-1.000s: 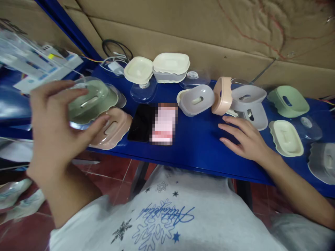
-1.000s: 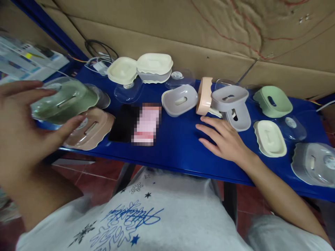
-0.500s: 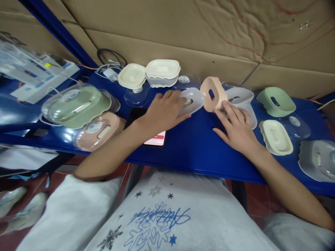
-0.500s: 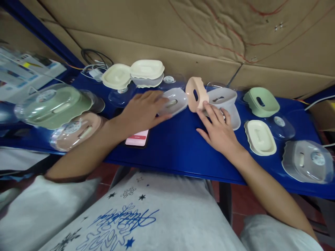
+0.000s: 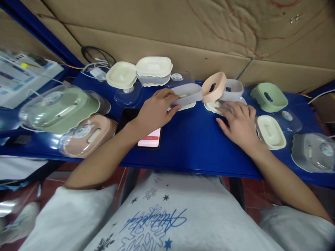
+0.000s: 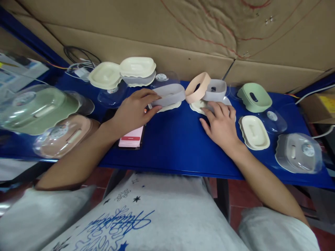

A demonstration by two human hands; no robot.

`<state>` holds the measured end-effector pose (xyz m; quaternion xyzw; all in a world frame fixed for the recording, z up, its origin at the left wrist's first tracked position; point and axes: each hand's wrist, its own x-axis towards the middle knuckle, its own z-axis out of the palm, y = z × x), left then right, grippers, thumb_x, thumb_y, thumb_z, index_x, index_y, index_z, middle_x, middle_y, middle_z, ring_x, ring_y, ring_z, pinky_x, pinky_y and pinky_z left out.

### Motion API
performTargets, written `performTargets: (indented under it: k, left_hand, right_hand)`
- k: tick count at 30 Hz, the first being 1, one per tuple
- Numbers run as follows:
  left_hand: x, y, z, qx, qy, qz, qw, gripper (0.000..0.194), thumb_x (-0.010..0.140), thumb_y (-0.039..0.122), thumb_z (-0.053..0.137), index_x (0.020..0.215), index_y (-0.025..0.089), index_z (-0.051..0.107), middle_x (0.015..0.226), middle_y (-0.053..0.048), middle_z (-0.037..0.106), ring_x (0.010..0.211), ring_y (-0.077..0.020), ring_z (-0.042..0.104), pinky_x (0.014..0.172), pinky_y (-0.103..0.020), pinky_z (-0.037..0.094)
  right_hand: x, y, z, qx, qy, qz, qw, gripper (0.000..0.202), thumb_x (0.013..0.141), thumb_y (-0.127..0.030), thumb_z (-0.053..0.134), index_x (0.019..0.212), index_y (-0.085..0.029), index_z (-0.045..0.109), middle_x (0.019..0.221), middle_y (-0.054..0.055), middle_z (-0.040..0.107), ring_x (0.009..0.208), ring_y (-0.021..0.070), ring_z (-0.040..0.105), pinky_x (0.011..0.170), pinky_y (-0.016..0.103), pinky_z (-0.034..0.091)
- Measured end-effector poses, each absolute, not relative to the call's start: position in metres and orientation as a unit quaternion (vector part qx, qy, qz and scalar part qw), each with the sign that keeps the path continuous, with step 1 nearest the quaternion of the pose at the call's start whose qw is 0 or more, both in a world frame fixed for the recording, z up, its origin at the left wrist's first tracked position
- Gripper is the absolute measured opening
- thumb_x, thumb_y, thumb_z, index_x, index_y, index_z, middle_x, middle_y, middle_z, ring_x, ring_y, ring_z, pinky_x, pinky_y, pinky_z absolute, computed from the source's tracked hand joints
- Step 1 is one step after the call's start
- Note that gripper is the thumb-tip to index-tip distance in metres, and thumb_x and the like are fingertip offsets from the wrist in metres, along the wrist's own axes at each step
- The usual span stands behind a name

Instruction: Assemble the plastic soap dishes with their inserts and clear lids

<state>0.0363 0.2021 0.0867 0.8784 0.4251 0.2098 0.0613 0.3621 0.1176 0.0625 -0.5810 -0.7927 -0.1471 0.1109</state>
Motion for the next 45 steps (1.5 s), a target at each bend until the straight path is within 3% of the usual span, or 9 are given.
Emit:
performTargets:
  k: [5,12,22,27,32,37,40,43,45]
  left_hand:
    - [0.037,0.199,0.086,0.874,0.419,0.240,0.051,0.037,0.106,0.035,0.054,0.133,0.016,0.070,0.133,-0.016,0.071,0.125,-0.0351,0.067,0.103,-0.050,0.057]
    - [0.042,0.184,0.087,0.882,0.374,0.284,0.033,0.037,0.110,0.042,0.050,0.131,0.016,0.067,0.130,-0.014,0.072,0.123,-0.0326,0.069,0.107,-0.049,0.056]
    - [0.041,0.167,0.106,0.883,0.366,0.293,0.031,0.036,0.114,0.042,0.046,0.138,0.020,0.060,0.139,-0.012,0.069,0.133,-0.0307,0.065,0.117,-0.051,0.053]
    - [0.040,0.168,0.108,0.878,0.379,0.292,0.030,0.034,0.114,0.041,0.045,0.137,0.022,0.060,0.140,-0.012,0.069,0.135,-0.0314,0.064,0.118,-0.051,0.053]
    - [0.043,0.167,0.104,0.887,0.386,0.248,0.048,0.036,0.112,0.037,0.047,0.142,0.022,0.059,0.142,-0.013,0.065,0.140,-0.0344,0.061,0.118,-0.052,0.051]
    - [0.046,0.161,0.099,0.911,0.337,0.232,0.047,0.037,0.113,0.038,0.045,0.138,0.017,0.063,0.140,-0.015,0.068,0.135,-0.0314,0.064,0.114,-0.047,0.054]
    - [0.047,0.156,0.098,0.925,0.307,0.223,0.014,0.036,0.114,0.038,0.045,0.132,0.016,0.067,0.132,-0.015,0.072,0.125,-0.0306,0.070,0.104,-0.044,0.059]
    - [0.047,0.148,0.103,0.944,0.273,0.184,-0.032,0.037,0.114,0.042,0.046,0.124,0.016,0.070,0.122,-0.013,0.076,0.114,-0.0307,0.073,0.093,-0.043,0.060]
    - [0.046,0.144,0.108,0.959,0.238,0.141,-0.053,0.037,0.114,0.042,0.045,0.119,0.017,0.072,0.119,-0.011,0.076,0.109,-0.0299,0.074,0.089,-0.042,0.059]
  right_hand:
    - [0.361,0.115,0.064,-0.575,-0.794,-0.173,0.094,0.044,0.107,-0.036,0.054,0.141,-0.014,0.069,0.166,0.022,0.049,0.149,0.0440,0.045,0.119,0.065,0.033]
    - [0.375,0.124,0.067,-0.573,-0.801,-0.124,0.125,0.030,0.107,-0.040,0.056,0.111,-0.018,0.076,0.141,0.020,0.064,0.140,0.0409,0.052,0.114,0.062,0.033]
    - [0.376,0.110,0.096,-0.572,-0.789,-0.127,0.184,0.031,0.107,-0.044,0.053,0.131,-0.034,0.070,0.144,0.013,0.066,0.147,0.0471,0.050,0.121,0.077,0.027]
    - [0.365,0.100,0.092,-0.488,-0.838,-0.188,0.156,0.020,0.108,-0.034,0.055,0.120,-0.026,0.069,0.139,0.010,0.073,0.144,0.0379,0.060,0.123,0.069,0.028]
    - [0.339,0.089,0.083,-0.362,-0.913,-0.151,0.114,0.020,0.110,-0.022,0.052,0.121,-0.025,0.069,0.135,0.005,0.077,0.134,0.0264,0.068,0.120,0.057,0.035]
    - [0.323,0.089,0.077,-0.281,-0.945,-0.095,0.141,0.020,0.112,-0.032,0.057,0.120,-0.024,0.073,0.125,0.004,0.080,0.124,0.0217,0.071,0.106,0.042,0.050]
    - [0.331,0.093,0.079,-0.297,-0.938,-0.065,0.165,0.025,0.111,-0.038,0.058,0.103,-0.023,0.075,0.108,0.004,0.081,0.103,0.0199,0.074,0.090,0.036,0.056]
    - [0.350,0.096,0.081,-0.382,-0.900,-0.067,0.196,0.039,0.110,-0.037,0.056,0.074,-0.023,0.066,0.075,0.002,0.072,0.069,0.0167,0.066,0.065,0.034,0.050]
    - [0.362,0.098,0.081,-0.436,-0.865,-0.079,0.236,0.043,0.108,-0.041,0.057,0.069,-0.024,0.062,0.068,0.002,0.067,0.062,0.0165,0.062,0.059,0.034,0.047]
